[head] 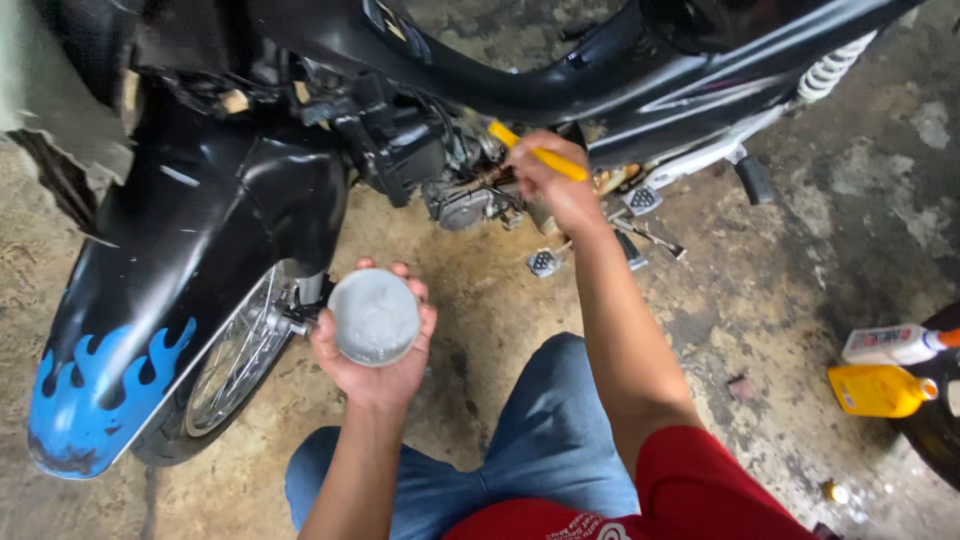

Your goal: The person cleans a motorcycle by spraying liquid from a bottle onto a sponge and wiping the front fender, engine, and handlebars. They then use a brush dipped in a small container to scrub the handlebar area and engine components.

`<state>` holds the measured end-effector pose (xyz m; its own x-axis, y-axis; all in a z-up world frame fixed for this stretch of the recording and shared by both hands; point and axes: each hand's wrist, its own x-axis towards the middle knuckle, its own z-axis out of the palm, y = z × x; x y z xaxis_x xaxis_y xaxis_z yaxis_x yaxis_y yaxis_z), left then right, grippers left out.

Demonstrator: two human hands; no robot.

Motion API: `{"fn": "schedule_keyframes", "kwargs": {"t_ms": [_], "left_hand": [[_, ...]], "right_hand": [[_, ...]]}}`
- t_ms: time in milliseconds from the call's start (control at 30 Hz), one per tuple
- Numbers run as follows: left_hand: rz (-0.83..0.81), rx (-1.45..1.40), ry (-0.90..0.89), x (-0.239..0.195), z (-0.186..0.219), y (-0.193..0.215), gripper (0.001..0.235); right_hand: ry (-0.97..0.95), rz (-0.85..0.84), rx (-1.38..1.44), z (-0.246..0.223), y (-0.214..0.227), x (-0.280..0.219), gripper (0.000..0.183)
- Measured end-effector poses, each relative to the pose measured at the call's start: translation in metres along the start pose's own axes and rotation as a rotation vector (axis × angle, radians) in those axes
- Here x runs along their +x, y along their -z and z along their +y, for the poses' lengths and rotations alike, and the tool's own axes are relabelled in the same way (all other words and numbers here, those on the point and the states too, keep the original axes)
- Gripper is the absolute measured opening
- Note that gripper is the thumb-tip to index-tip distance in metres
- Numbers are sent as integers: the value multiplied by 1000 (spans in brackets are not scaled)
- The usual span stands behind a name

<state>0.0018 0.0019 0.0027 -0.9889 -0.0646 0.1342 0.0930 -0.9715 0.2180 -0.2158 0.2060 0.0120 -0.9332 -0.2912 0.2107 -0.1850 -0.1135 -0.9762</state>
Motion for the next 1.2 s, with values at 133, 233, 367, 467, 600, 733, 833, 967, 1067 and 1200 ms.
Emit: {"fn": "schedule_keyframes", "kwargs": {"t_ms": [133, 233, 367, 467, 600, 733, 833, 967, 1067, 1200], "left_hand": [[37, -15, 28, -5, -5, 7, 68], [34, -13, 23, -9, 4, 1, 68], [51, 16, 0, -7, 12, 1, 68], [77, 8, -1, -1, 18, 0, 67], [20, 22, -4, -4, 27, -9, 66], [23, 14, -10, -8, 30, -11, 67], [23, 3, 7, -11, 34, -10, 67], [40, 2, 15, -17, 36, -6, 67], [48, -20, 47, -16, 33, -2, 66], [17, -19, 43, -18, 28, -9, 65]], "right_hand": [[-50, 21, 397, 19, -12, -10, 3], [-162, 184, 335, 12, -12, -7, 5], [159, 53, 10, 0, -47, -37, 12], [593, 27, -575, -29, -78, -26, 12], [409, 143, -668, -64, -93, -25, 14], [431, 183, -763, -66, -115, -17, 15], [489, 185, -644, -61, -121, -10, 15], [422, 212, -613, -57, -110, -11, 12], [629, 201, -571, -51, -121, -14, 11], [524, 151, -562, -59, -108, -16, 12]]}}
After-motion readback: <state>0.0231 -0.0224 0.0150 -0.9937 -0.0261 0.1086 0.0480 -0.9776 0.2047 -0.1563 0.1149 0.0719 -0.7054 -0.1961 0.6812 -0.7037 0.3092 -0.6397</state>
